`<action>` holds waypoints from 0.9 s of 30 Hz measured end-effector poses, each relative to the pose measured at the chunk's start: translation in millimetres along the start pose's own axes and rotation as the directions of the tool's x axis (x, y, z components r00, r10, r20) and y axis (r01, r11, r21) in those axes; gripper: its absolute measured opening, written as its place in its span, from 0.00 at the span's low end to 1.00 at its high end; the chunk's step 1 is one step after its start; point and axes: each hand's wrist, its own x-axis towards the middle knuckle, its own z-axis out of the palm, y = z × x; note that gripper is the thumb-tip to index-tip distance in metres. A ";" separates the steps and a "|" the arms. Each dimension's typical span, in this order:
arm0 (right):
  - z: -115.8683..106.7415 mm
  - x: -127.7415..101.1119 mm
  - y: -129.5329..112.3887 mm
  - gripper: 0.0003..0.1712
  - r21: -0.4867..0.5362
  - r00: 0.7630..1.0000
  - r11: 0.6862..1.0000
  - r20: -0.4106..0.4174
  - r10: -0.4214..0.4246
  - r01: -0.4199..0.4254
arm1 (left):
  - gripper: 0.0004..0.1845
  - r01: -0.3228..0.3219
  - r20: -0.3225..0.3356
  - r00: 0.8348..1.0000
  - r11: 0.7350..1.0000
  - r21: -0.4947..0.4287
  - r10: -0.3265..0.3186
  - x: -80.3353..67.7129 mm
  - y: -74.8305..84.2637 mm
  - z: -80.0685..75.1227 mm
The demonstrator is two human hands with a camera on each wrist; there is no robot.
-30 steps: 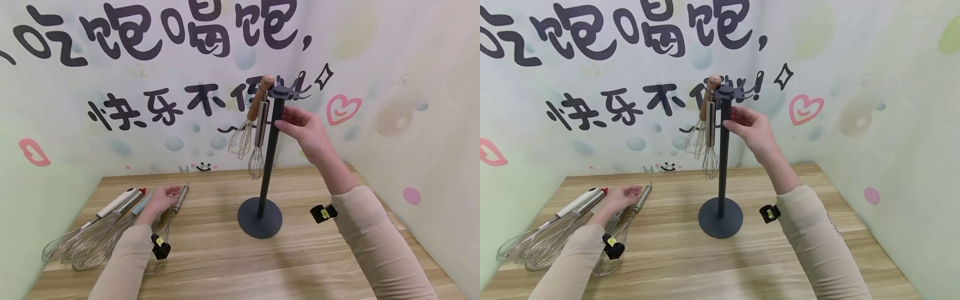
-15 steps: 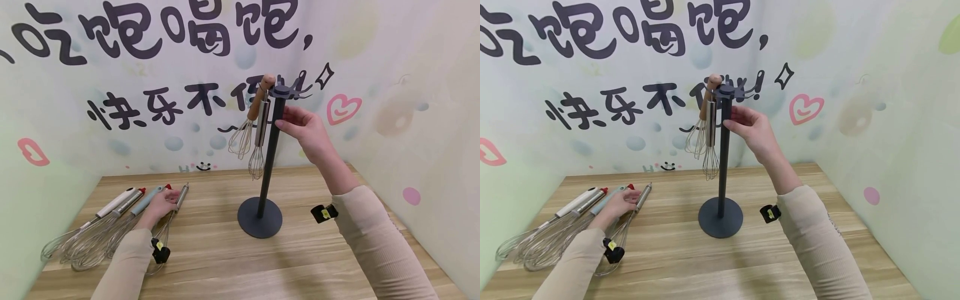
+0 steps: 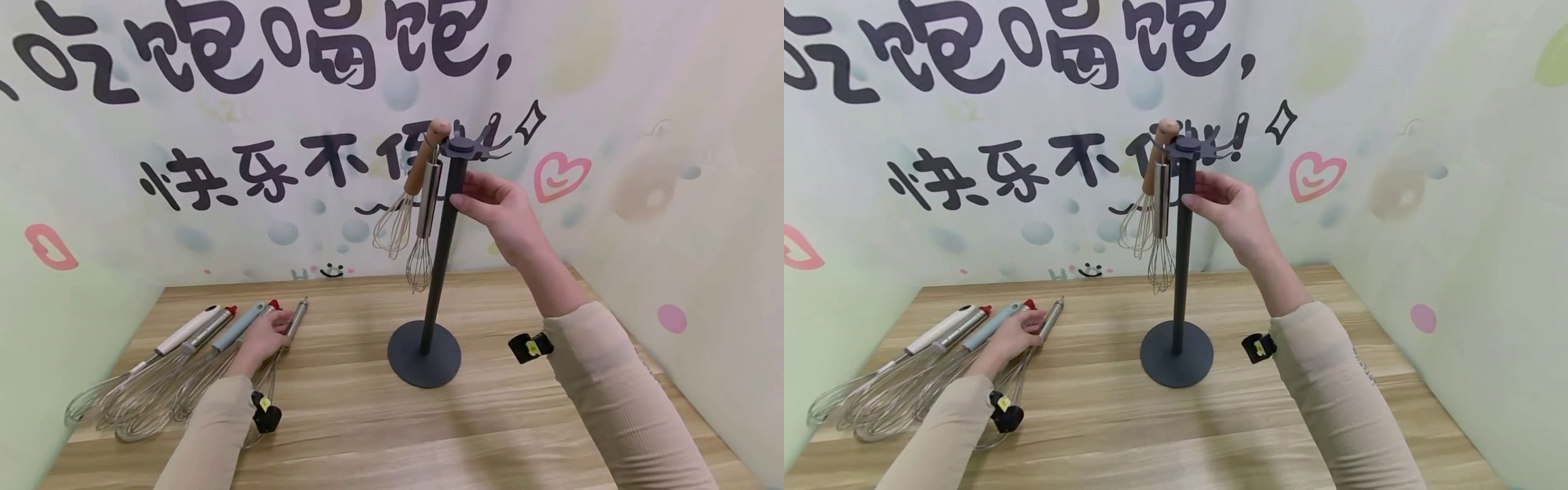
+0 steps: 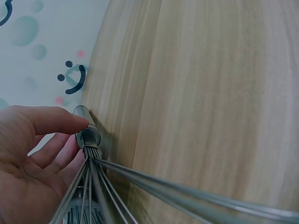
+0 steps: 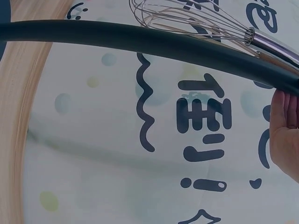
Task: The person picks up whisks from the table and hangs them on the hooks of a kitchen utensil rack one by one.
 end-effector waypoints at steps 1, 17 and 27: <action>-0.1 0.1 0.0 0.26 0.000 1.000 1.000 0.000 -0.002 0.002 | 0.30 -0.001 -0.001 1.000 1.000 -0.002 0.001 0.0 0.0 0.4; -0.3 0.6 -0.8 0.26 0.003 1.000 1.000 -0.004 -0.001 0.001 | 0.30 -0.006 -0.019 1.000 0.999 0.034 0.007 -3.8 6.3 6.3; -0.4 1.1 -0.3 0.23 0.033 1.000 0.999 0.002 -0.005 0.005 | 0.29 -0.009 -0.058 0.998 0.998 0.069 0.013 2.1 0.2 12.4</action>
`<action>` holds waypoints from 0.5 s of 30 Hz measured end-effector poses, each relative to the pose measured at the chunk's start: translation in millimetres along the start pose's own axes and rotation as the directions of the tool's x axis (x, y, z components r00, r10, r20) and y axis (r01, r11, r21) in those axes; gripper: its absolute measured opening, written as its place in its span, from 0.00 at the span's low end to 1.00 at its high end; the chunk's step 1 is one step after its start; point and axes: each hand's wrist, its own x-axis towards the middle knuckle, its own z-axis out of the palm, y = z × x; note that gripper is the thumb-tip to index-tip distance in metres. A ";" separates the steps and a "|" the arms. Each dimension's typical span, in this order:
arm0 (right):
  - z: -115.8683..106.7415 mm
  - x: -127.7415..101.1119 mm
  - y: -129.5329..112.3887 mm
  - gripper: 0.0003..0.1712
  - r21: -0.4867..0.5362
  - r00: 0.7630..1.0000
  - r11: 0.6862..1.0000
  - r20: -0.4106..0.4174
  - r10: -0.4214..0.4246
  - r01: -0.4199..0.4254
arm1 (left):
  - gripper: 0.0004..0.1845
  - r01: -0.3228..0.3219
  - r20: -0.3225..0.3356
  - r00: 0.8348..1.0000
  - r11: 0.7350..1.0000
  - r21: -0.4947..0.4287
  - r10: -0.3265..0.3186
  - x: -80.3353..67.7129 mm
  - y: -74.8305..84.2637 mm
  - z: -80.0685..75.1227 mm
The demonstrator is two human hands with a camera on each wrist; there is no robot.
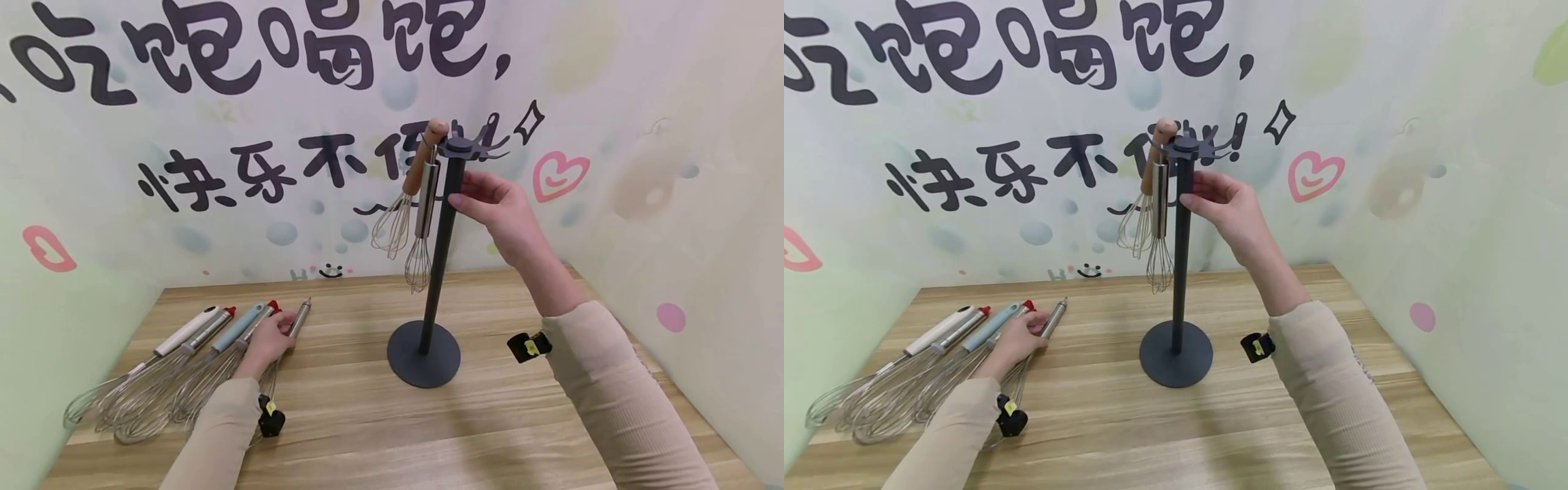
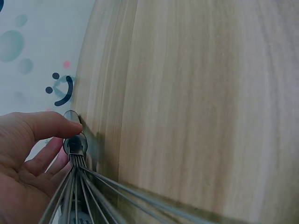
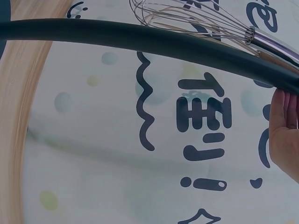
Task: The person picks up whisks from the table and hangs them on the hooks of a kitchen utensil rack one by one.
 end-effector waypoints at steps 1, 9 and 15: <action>0.1 0.1 -0.1 0.23 0.002 1.000 1.000 0.002 -0.001 0.001 | 0.28 -0.001 -0.003 1.000 1.000 0.001 0.001 0.0 -0.2 0.0; -0.9 0.5 0.5 0.18 0.017 1.000 1.000 0.020 -0.019 0.018 | 0.27 -0.016 -0.018 1.000 1.000 -0.003 0.016 -4.4 3.9 -3.5; -3.3 0.9 0.7 0.15 0.034 0.997 0.998 0.051 -0.050 0.048 | 0.28 -0.008 -0.015 1.000 1.000 -0.018 0.007 -4.7 9.0 -6.7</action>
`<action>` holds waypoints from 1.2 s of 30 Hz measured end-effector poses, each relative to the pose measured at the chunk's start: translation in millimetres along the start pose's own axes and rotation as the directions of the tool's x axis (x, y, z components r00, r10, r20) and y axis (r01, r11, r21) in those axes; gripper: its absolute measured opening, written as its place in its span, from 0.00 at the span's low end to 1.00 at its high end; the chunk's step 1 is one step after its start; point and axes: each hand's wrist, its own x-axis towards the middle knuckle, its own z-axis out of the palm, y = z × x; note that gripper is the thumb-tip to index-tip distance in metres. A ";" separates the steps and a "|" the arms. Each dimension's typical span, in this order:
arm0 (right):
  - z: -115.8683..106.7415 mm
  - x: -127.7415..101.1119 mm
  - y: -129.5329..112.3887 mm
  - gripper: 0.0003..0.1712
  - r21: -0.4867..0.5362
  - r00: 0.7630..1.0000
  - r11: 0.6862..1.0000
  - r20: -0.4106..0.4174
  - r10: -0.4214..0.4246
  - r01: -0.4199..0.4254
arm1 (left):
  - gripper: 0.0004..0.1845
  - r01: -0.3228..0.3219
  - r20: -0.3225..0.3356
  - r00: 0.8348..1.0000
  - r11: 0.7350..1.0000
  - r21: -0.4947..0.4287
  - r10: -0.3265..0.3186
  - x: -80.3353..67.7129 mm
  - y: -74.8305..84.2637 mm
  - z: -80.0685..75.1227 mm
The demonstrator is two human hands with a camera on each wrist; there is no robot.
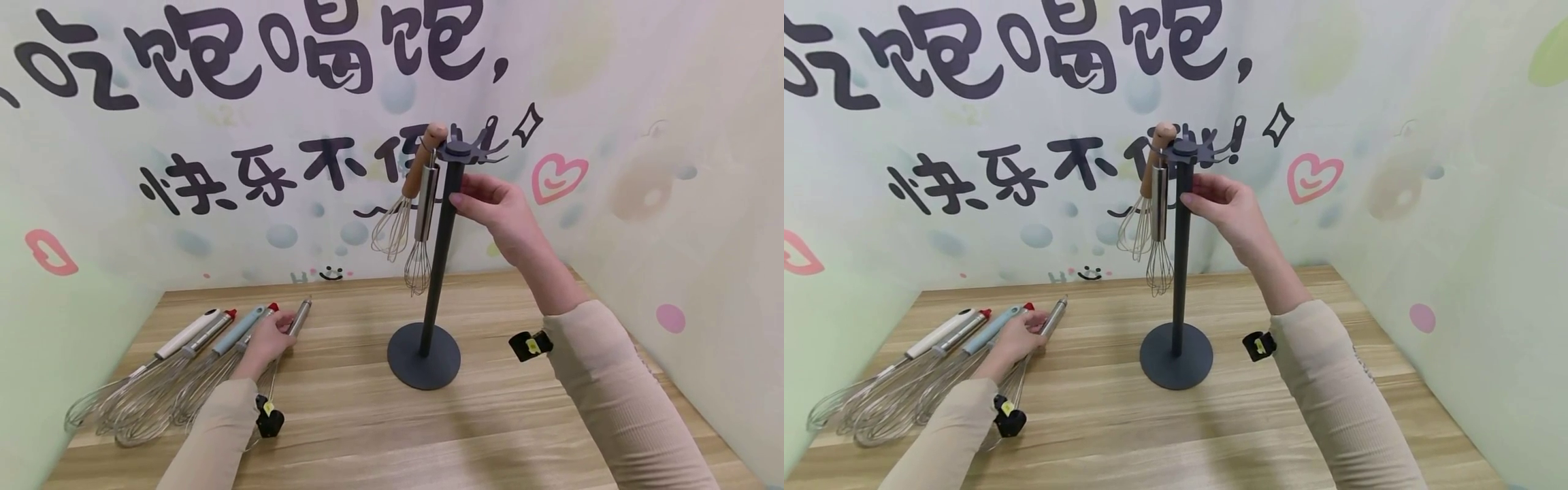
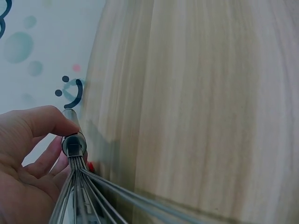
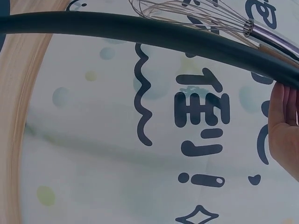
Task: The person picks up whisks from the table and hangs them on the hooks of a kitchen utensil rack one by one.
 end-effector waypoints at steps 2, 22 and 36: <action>-0.2 0.3 -0.2 0.18 -0.012 1.000 1.000 0.006 -0.005 0.005 | 0.29 0.016 0.004 1.000 1.000 -0.010 -0.016 0.4 2.1 -0.3; -1.4 2.1 -1.6 0.25 -0.118 0.999 0.992 -0.020 0.035 -0.037 | 0.30 0.018 -0.002 1.000 0.976 -0.217 -0.019 7.6 32.2 -14.0; 1.9 2.5 -1.7 0.23 -0.118 0.998 0.993 -0.055 0.023 -0.030 | 0.31 -0.012 -0.019 1.000 0.958 -0.287 0.007 2.0 52.1 -28.0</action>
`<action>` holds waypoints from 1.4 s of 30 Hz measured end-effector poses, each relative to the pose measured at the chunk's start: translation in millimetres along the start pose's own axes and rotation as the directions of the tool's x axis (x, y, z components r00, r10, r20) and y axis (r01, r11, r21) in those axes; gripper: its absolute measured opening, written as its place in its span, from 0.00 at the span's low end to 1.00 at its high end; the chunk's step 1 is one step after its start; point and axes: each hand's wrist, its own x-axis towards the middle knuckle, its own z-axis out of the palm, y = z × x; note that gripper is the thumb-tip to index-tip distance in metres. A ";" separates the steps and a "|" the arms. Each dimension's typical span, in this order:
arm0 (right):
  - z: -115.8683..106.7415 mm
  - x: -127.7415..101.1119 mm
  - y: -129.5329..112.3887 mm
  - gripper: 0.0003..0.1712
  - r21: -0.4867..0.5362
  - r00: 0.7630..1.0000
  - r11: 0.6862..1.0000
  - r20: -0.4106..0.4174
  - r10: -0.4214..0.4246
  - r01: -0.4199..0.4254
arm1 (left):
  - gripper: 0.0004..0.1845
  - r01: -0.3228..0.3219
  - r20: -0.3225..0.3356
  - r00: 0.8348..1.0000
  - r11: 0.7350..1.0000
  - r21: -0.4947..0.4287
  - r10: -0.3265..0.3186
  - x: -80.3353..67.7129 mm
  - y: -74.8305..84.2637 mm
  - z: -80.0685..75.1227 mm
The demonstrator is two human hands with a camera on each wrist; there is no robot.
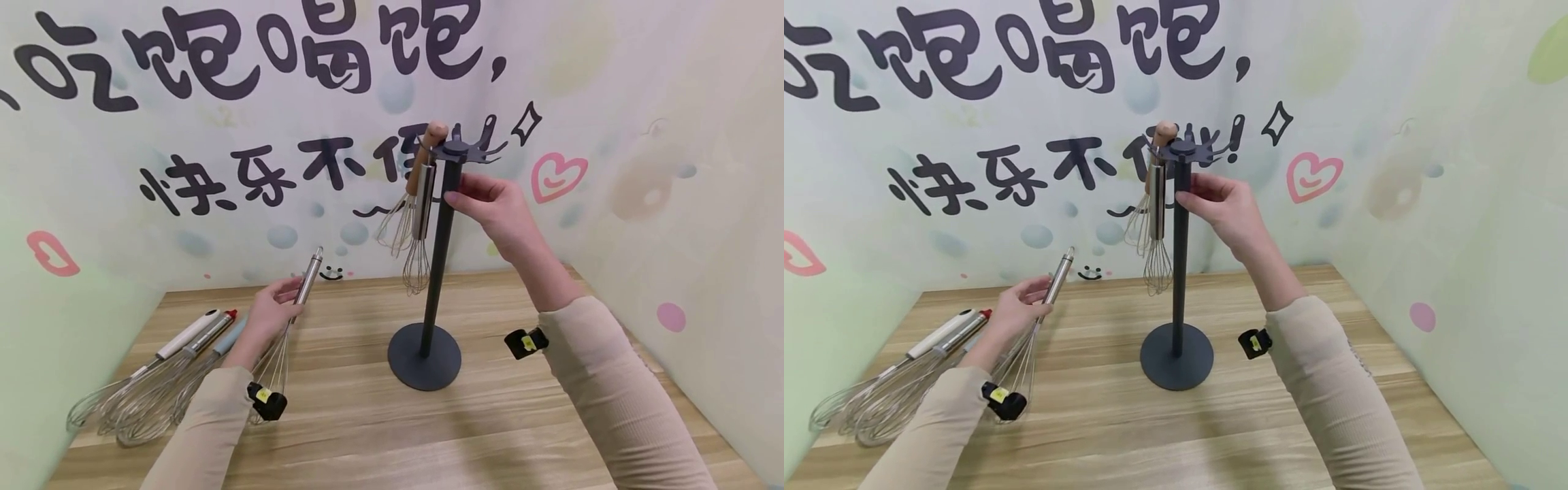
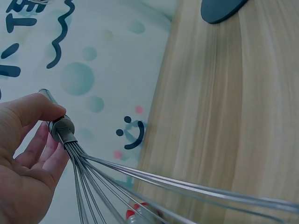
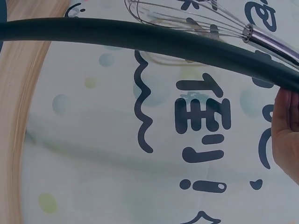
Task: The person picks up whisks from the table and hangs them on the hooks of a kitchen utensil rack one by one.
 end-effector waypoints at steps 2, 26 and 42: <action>2.2 0.7 0.0 0.22 0.015 1.000 1.000 -0.023 -0.006 0.007 | 0.31 -0.014 -0.007 1.000 1.000 -0.017 0.014 -1.6 5.6 -1.4; 1.4 -1.3 1.6 0.10 0.142 0.999 0.989 0.007 -0.052 0.050 | 0.31 -0.171 -0.028 0.985 0.955 -0.243 0.169 -25.7 83.9 -7.5; -1.2 2.5 1.3 0.18 0.108 0.999 0.994 0.033 -0.021 0.017 | 0.31 -0.307 -0.052 0.950 0.898 -0.314 0.307 -45.0 124.1 3.9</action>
